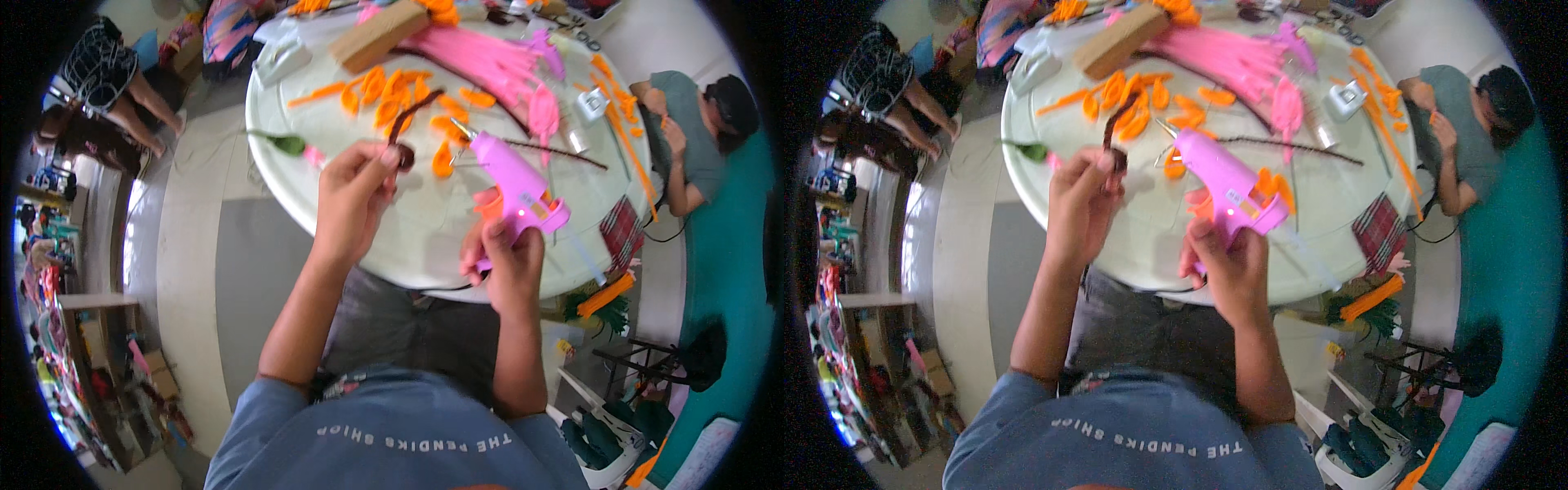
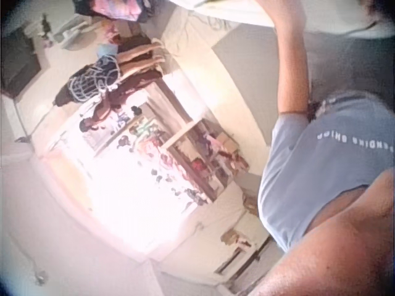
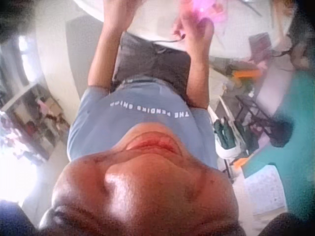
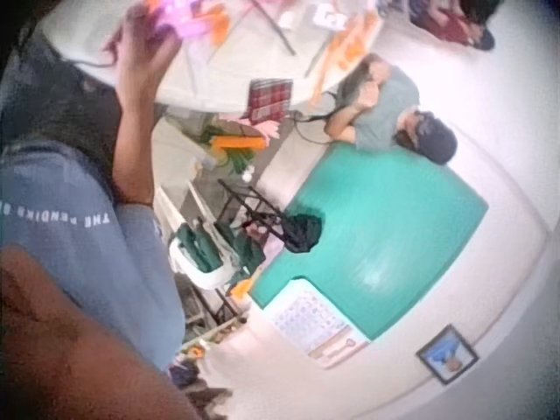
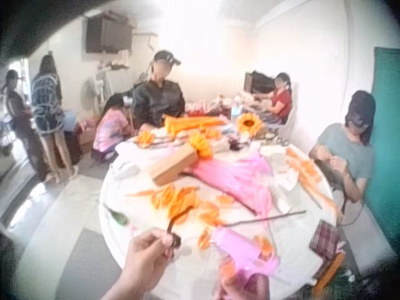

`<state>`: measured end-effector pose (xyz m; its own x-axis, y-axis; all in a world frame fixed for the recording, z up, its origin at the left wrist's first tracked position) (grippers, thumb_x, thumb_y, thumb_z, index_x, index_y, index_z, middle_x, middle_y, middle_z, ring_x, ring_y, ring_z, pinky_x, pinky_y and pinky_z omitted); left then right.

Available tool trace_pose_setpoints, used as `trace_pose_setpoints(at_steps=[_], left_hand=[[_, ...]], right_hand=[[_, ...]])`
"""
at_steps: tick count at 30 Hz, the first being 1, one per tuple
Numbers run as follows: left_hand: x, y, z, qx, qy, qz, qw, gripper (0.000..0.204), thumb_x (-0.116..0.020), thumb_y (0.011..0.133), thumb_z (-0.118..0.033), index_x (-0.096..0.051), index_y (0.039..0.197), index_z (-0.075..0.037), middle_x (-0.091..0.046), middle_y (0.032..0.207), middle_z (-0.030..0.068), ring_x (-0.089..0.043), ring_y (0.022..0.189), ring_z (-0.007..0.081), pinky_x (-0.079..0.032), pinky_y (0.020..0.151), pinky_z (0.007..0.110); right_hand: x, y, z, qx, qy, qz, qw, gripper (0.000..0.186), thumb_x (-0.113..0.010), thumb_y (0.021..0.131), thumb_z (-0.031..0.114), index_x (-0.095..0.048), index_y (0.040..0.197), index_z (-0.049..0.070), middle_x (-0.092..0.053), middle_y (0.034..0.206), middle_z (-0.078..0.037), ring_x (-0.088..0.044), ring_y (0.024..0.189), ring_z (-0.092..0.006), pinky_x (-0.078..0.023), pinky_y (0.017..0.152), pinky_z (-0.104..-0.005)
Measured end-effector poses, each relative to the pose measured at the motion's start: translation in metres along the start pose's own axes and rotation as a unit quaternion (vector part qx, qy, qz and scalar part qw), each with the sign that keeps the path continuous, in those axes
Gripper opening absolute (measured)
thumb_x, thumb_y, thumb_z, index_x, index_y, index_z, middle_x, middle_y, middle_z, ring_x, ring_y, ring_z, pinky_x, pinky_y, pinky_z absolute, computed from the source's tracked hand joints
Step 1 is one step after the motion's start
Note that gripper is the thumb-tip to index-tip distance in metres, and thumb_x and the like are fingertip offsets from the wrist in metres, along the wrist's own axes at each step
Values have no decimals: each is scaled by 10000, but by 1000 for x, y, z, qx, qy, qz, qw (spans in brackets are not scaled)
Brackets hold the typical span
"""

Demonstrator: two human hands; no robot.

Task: The person uses a hot glue gun to attach orange fabric petals onto a coiled brown center piece and then secures the assembly onto a long pink stem.

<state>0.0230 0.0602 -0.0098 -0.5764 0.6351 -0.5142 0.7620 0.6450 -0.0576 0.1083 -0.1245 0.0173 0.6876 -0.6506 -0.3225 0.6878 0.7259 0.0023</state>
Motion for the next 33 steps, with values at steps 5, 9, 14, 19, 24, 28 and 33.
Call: trace_pose_setpoints(at_steps=[5, 9, 14, 19, 24, 28, 33], left_hand=[[-2, 0, -2, -17, -35, 4, 999, 112, -655, 997, -149, -652, 995, -36, -655, 911, 49, -555, 736, 78, -459, 702, 247], [-5, -1, -3, -15, -33, 11, 999, 112, -653, 997, -144, -659, 1001, -33, -652, 901, 46, -560, 758, 80, -460, 711, 249], [-5, -2, -3, -23, -32, 11, 999, 117, -650, 1001, -149, -659, 997, -32, -644, 895, 49, -559, 777, 86, -458, 722, 250], [-3, -4, -6, -39, -24, 20, 999, 114, -646, 1002, -144, -659, 995, -31, -644, 896, 45, -564, 788, 87, -466, 734, 249], [-3, -5, -7, -40, -28, 13, 999, 106, -653, 998, -131, -658, 987, -26, -650, 908, 40, -569, 778, 87, -478, 755, 252], [-2, -5, -7, -46, -33, 20, 998, 101, -660, 994, -125, -660, 986, -25, -656, 917, 37, -577, 773, 85, -486, 767, 252], [-1, -5, -7, -52, -28, 19, 998, 96, -659, 995, -123, -664, 986, -27, -660, 909, 29, -575, 764, 79, -485, 768, 252]], right_hand=[[2, -1, -3, -27, 37, 32, 998, 257, -670, 978, 191, -591, 1136, 5, -501, 674, 21, -438, 498, -47, -342, 430, -227], [3, 0, -3, -23, 48, 36, 998, 225, -647, 936, 142, -604, 1092, -15, -491, 672, 22, -414, 490, -46, -338, 432, -228], [6, -2, -6, -25, 35, 14, 999, 192, -619, 919, 116, -613, 1051, -23, -475, 659, 19, -391, 479, -48, -334, 436, -228], [5, -3, -7, -32, 21, 2, 999, 165, -605, 911, 95, -609, 1027, -22, -477, 647, 17, -401, 482, -51, -330, 440, -227], [4, -4, -9, -40, 6, -2, 999, 147, -598, 909, 87, -597, 1014, -15, -487, 657, 12, -411, 486, -55, -332, 446, -231], [5, -6, -12, -36, 4, -14, 999, 161, -592, 904, 78, -589, 1034, -18, -498, 682, 5, -417, 495, -58, -335, 459, -230], [3, -6, -9, -31, 12, 4, 999, 234, -586, 896, 69, -576, 1107, -32, -504, 698, 0, -417, 501, -55, -337, 466, -229]])
Point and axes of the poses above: each hand's wrist, its own y-axis towards the middle knuckle, its own x-axis out of the back of the hand, z = x × y, the point moved 5 cm from there along y, towards the middle knuckle
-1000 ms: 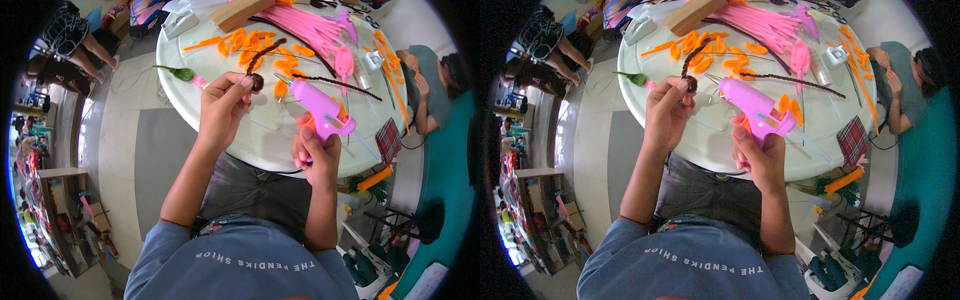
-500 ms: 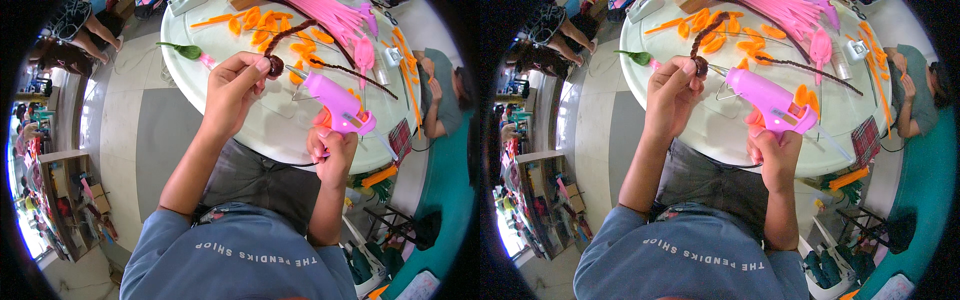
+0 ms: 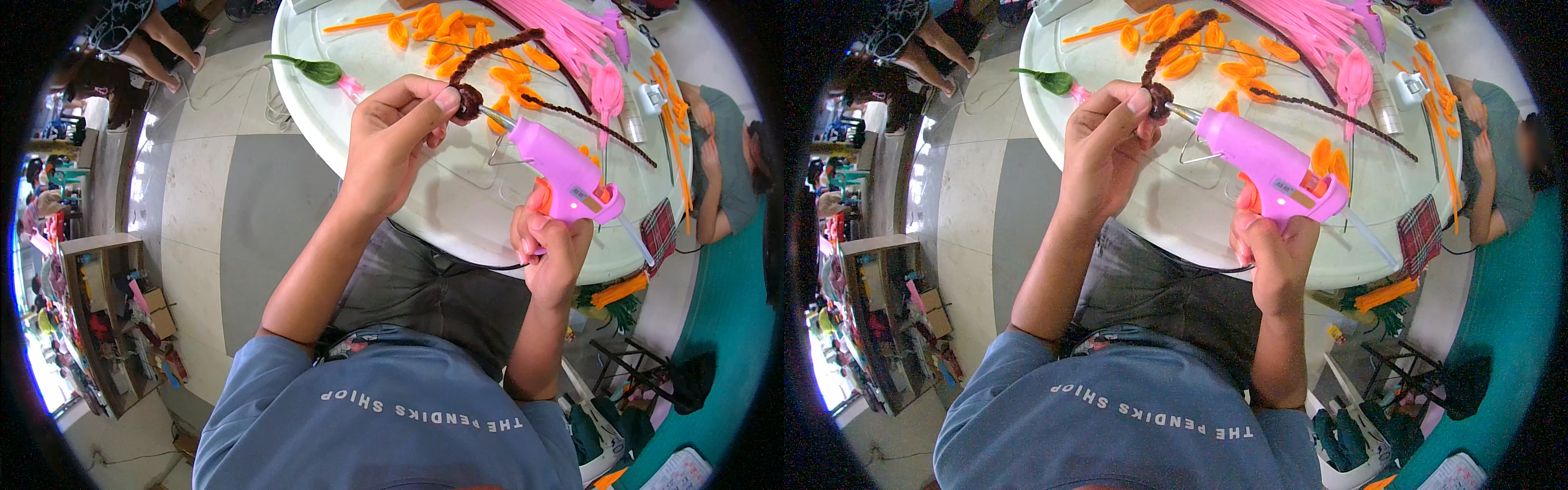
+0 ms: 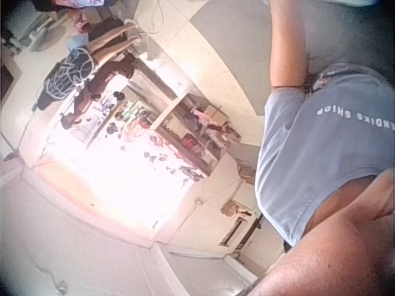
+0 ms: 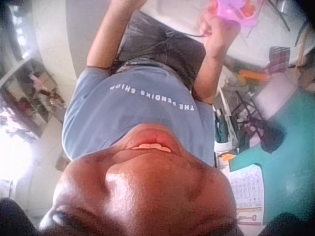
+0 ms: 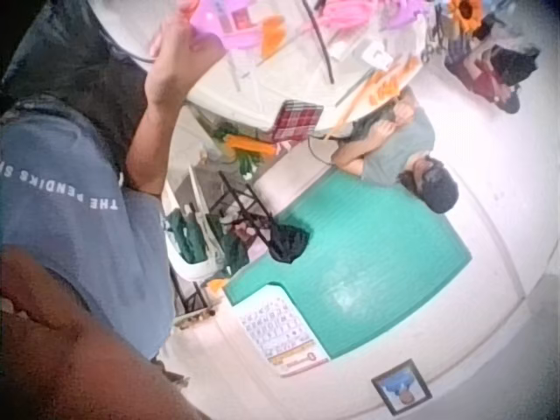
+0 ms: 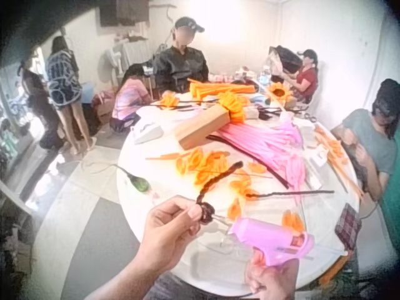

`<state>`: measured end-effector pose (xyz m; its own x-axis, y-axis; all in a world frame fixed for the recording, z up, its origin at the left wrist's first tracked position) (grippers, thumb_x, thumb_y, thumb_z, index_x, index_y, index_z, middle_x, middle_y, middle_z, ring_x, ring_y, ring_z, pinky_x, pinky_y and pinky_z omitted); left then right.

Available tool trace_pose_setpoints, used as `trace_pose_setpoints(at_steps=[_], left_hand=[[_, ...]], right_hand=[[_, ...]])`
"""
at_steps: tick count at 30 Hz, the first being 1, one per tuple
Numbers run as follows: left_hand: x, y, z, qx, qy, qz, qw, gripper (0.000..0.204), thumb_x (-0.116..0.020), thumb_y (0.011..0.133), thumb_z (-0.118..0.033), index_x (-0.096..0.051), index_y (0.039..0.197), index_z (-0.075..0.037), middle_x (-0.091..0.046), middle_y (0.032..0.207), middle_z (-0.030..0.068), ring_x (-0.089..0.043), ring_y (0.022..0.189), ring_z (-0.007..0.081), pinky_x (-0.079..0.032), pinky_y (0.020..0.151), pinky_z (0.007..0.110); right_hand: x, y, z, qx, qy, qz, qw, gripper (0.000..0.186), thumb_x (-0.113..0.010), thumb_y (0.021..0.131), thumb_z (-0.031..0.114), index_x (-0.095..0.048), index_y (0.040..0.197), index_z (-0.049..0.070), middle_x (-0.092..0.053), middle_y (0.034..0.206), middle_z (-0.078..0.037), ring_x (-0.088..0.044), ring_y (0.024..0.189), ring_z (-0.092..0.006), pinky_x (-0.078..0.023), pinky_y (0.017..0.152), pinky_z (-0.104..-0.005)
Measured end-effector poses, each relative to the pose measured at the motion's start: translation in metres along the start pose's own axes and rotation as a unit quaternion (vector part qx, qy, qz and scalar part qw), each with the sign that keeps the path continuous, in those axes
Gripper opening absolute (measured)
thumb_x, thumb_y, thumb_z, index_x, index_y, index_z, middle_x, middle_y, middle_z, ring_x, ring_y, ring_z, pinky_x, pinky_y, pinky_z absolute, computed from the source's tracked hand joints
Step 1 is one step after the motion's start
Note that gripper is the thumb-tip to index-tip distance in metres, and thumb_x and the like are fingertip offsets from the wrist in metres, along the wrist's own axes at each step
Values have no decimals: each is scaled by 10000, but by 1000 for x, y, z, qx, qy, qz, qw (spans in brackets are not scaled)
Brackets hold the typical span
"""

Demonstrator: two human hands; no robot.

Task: The person uses a hot glue gun to attach orange fabric petals onto a coiled brown center piece and then secures the assembly onto a long pink stem.

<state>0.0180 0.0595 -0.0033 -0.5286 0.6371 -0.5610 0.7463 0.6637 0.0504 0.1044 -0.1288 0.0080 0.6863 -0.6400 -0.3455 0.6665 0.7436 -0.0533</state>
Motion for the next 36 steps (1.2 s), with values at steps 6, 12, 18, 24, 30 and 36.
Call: trace_pose_setpoints(at_steps=[6, 12, 18, 24, 30, 36], left_hand=[[0, 0, 0, -9, -12, -1, 1000, 84, -657, 991, -112, -665, 974, -30, -663, 903, 28, -564, 742, 76, -481, 760, 251], [0, 0, -1, -14, 1, 4, 1000, 79, -663, 987, -108, -667, 965, -32, -668, 897, 29, -560, 732, 72, -469, 727, 241], [1, 1, 1, -15, -15, -5, 1000, 141, -732, 937, -118, -693, 1011, -5, -696, 876, 29, -517, 724, 47, -406, 678, 221], [1, 0, 0, -19, -10, -11, 1000, 80, -679, 982, -111, -668, 966, -34, -659, 869, 21, -551, 737, 66, -459, 705, 234], [1, 0, -2, -26, -4, -10, 1000, 97, -685, 982, -123, -665, 972, -29, -645, 850, 17, -549, 740, 67, -450, 714, 230], [4, 0, 0, -13, -14, -23, 1000, 71, -687, 977, -111, -668, 974, -43, -646, 850, 7, -551, 747, 63, -459, 734, 238]], right_hand=[[-4, 0, 2, -1, -16, -11, 1000, 268, -578, 888, 63, -566, 1136, -37, -497, 696, 2, -414, 501, -53, -338, 468, -229], [-3, -1, 1, -1, -24, -19, 1000, 270, -573, 880, 62, -569, 1131, -37, -501, 705, 2, -417, 505, -56, -337, 472, -227], [-5, 0, 1, 1, -33, -23, 999, 280, -558, 868, 60, -570, 1127, -45, -500, 707, 2, -411, 508, -55, -334, 475, -227], [-3, -1, -1, 11, -52, -20, 998, 310, -541, 865, 54, -570, 1151, -62, -495, 707, 7, -411, 516, -50, -332, 476, -225], [-5, -2, -1, 14, -78, -20, 997, 304, -530, 867, 41, -584, 1152, -50, -503, 711, 18, -417, 530, -41, -333, 477, -221], [-3, -2, -5, 9, -84, -21, 996, 275, -523, 872, 24, -591, 1132, -35, -502, 703, 22, -417, 537, -36, -331, 480, -218]])
Point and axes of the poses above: each hand's wrist, its own y-axis towards the middle knuckle, its own x-axis out of the back of the hand, z = x × y, the point moved 5 cm from there along y, towards the middle knuckle
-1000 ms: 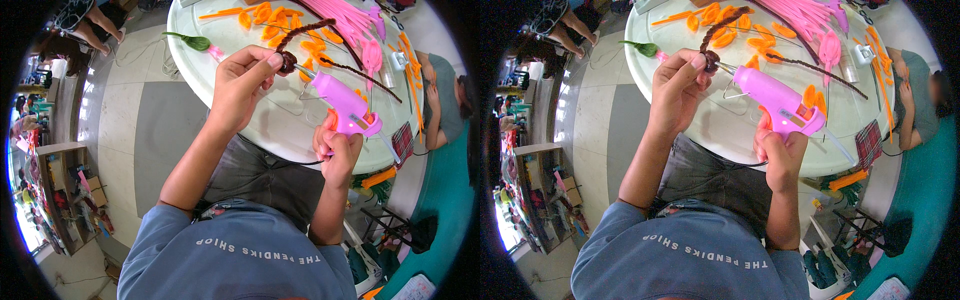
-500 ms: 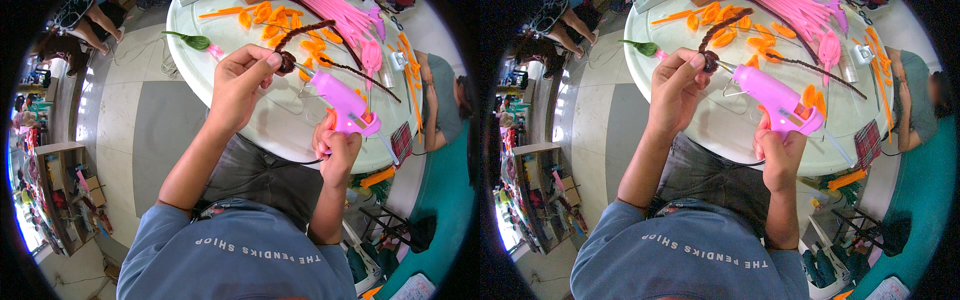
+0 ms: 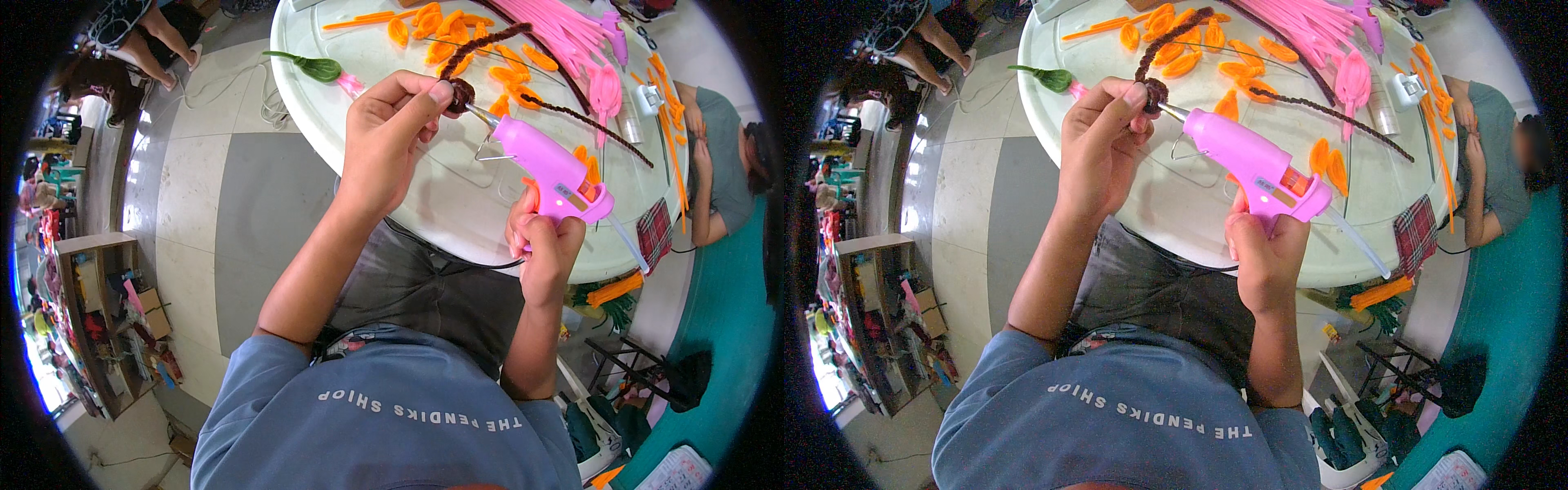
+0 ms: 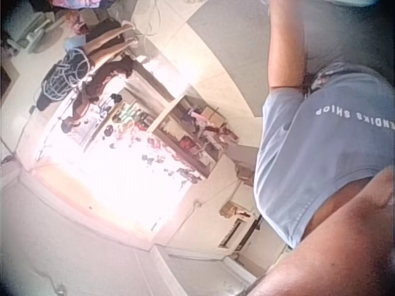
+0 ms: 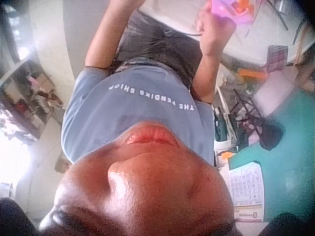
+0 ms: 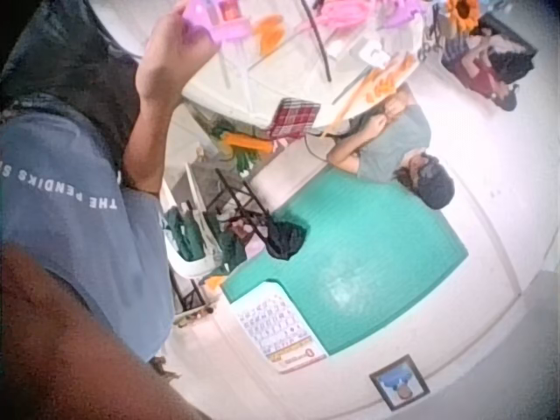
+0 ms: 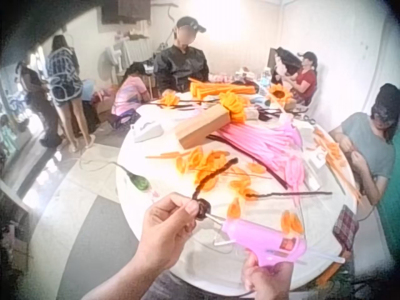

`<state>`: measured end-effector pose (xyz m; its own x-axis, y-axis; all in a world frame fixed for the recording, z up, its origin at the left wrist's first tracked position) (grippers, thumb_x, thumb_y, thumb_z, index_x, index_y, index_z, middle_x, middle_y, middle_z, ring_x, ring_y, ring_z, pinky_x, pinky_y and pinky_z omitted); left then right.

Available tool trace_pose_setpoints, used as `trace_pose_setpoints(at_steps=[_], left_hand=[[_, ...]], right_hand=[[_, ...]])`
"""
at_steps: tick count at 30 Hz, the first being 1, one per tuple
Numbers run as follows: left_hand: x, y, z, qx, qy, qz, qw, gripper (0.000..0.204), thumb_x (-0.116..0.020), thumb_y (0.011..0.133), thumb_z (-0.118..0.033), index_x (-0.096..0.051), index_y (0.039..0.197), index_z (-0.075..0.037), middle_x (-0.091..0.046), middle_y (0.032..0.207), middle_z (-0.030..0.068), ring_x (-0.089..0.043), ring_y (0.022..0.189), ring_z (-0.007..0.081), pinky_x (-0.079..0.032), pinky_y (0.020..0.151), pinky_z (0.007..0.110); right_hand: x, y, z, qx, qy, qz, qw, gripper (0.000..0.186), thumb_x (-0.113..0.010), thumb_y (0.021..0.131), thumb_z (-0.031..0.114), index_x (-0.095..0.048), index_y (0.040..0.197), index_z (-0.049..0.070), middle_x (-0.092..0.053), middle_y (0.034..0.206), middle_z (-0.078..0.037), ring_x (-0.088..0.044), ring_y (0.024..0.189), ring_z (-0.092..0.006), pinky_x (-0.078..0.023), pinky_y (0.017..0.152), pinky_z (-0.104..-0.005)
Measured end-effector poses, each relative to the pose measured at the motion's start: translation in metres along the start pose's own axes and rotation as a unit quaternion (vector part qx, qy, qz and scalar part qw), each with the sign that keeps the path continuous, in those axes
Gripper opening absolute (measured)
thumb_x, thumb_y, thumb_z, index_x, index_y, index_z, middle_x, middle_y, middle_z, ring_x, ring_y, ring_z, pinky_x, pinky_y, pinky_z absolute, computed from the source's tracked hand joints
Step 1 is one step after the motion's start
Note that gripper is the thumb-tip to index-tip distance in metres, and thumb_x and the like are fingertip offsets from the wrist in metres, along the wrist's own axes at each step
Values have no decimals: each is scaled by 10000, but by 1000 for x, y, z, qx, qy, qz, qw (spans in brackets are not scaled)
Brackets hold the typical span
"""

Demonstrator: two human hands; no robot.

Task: The person uses a hot glue gun to attach orange fabric petals onto a coiled brown center piece and then secures the assembly onto a long pink stem.

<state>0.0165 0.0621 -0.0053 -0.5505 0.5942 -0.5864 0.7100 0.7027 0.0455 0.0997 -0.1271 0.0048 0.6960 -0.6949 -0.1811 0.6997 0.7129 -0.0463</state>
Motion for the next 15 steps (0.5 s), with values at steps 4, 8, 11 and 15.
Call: trace_pose_setpoints(at_steps=[4, 8, 11, 15], left_hand=[[-1, 0, 0, -12, 16, 1, 1000, 64, -691, 972, -110, -670, 970, -49, -648, 854, 0, -545, 741, 61, -458, 735, 232], [-1, 0, 1, -12, 26, 9, 1000, 65, -692, 970, -110, -671, 966, -49, -649, 855, -2, -541, 741, 60, -454, 732, 229], [0, 0, 1, -10, 20, -1, 1000, 66, -690, 970, -109, -669, 970, -46, -646, 853, 2, -546, 749, 65, -450, 726, 229], [1, 1, 1, 7, -14, -9, 1000, 74, -690, 970, -110, -668, 973, -40, -636, 844, 6, -555, 759, 76, -445, 720, 233]], right_hand=[[-1, 0, 3, 15, 7, -5, 1000, 262, -526, 872, 21, -588, 1121, -32, -504, 708, 20, -419, 540, -35, -332, 483, -217], [1, 1, 1, 15, 23, -5, 1000, 287, -527, 872, 18, -592, 1147, -34, -507, 716, 19, -421, 544, -36, -333, 485, -216], [1, 0, 0, 4, 11, -9, 1000, 277, -531, 871, 20, -599, 1137, -23, -508, 719, 24, -423, 546, -36, -335, 489, -216], [0, 0, -1, -2, -19, -16, 1000, 243, -544, 871, 25, -616, 1101, -10, -507, 720, 33, -428, 551, -35, -339, 494, -215]])
Point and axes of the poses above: each hand's wrist, its own y-axis towards the middle knuckle, its own x-axis out of the back of the hand, z = x × y, the point moved 5 cm from there along y, towards the middle knuckle
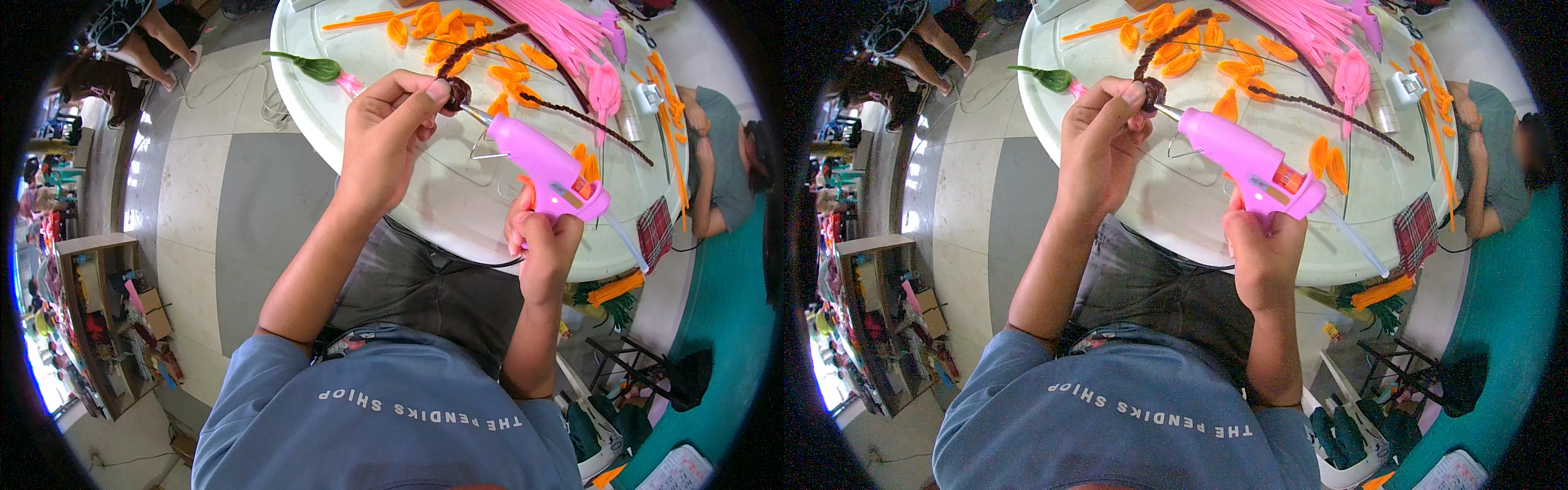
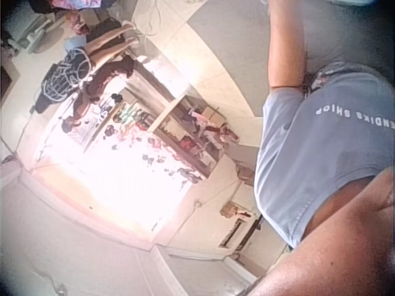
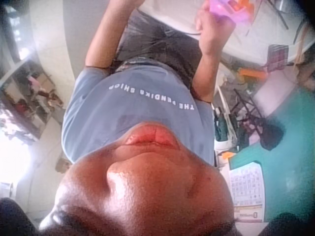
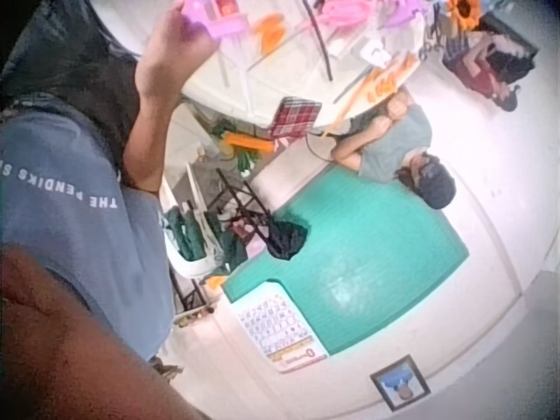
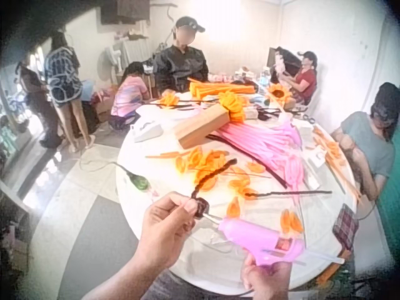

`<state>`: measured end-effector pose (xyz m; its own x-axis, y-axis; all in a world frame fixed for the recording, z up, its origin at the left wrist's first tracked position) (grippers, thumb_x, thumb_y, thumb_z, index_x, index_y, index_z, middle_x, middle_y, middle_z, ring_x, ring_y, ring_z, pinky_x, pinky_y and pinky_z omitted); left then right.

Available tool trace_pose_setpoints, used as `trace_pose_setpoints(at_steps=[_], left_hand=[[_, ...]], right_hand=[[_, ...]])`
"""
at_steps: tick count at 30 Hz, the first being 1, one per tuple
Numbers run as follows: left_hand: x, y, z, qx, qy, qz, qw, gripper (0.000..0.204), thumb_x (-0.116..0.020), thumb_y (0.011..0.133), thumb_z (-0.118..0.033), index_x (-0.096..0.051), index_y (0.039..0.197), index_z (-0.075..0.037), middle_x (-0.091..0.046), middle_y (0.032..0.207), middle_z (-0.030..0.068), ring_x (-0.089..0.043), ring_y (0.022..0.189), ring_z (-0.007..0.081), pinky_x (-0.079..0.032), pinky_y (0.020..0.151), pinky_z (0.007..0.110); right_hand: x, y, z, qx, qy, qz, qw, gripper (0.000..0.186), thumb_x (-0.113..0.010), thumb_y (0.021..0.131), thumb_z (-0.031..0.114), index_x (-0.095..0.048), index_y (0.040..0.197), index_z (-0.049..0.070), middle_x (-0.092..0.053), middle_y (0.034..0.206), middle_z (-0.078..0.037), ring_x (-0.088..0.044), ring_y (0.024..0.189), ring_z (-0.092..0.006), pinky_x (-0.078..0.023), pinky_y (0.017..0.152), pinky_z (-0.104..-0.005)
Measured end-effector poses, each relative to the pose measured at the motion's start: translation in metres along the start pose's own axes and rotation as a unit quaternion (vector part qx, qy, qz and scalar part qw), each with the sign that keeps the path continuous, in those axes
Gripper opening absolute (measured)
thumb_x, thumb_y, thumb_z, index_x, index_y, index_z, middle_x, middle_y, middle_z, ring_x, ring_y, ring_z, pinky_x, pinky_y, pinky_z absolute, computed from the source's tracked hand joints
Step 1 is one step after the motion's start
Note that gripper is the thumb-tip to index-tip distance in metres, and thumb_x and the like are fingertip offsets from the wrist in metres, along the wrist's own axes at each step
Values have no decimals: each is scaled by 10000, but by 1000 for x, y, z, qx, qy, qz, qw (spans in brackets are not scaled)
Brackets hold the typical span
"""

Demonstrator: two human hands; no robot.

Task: The person uses a hot glue gun to attach orange fabric petals onto a coiled brown center piece and then secures the assembly onto a long pink stem.

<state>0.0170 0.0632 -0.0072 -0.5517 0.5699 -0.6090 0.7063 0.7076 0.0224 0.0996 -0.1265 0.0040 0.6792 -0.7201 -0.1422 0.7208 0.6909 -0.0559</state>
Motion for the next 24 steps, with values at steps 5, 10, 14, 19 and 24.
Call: trace_pose_setpoints(at_steps=[5, 10, 14, 19, 24], left_hand=[[-3, 0, -1, -6, 16, 2, 1000, 78, -696, 967, -111, -667, 962, -38, -630, 837, 7, -561, 760, 83, -449, 723, 234], [-3, 0, 0, -7, 17, 8, 1000, 63, -696, 962, -101, -665, 952, -48, -630, 838, 2, -556, 751, 77, -448, 726, 235], [-1, -1, -2, -9, 1, -4, 1000, 57, -674, 978, -113, -664, 964, -59, -625, 842, -2, -545, 739, 70, -447, 717, 241], [7, -1, -7, -43, -23, -16, 999, 72, -651, 994, -130, -666, 985, -61, -621, 859, 4, -543, 741, 71, -453, 699, 257], [39, -7, -40, -117, -15, -36, 992, 121, -627, 1013, -152, -677, 1045, -46, -635, 910, 22, -551, 783, 92, -459, 716, 271]], right_hand=[[1, 0, -2, 1, -13, -3, 1000, 180, -546, 873, 16, -614, 1038, -6, -506, 718, 36, -429, 555, -34, -336, 496, -213], [0, 0, 0, 18, 33, -10, 999, 188, -529, 884, 9, -605, 1055, -13, -511, 713, 22, -438, 552, -37, -341, 498, -216], [3, 1, -2, 21, 25, -4, 999, 274, -521, 902, 1, -608, 1161, -22, -551, 759, 0, -448, 559, -41, -360, 504, -215], [-6, 1, 3, -10, -18, 7, 1000, 295, -567, 939, 41, -609, 1227, -7, -600, 861, -12, -462, 576, -40, -387, 508, -211], [-30, 11, 1, 23, -157, 54, 986, 298, -638, 962, 227, -643, 1127, -22, -649, 856, -85, -625, 781, -203, -489, 714, -386]])
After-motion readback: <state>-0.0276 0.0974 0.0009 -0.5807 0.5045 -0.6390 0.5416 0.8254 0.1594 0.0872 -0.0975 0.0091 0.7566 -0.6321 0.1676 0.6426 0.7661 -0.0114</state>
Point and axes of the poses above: each hand's wrist, its own y-axis towards the middle knuckle, its own x-axis out of the back of the hand, z = x × y, the point moved 5 cm from there along y, towards the middle knuckle
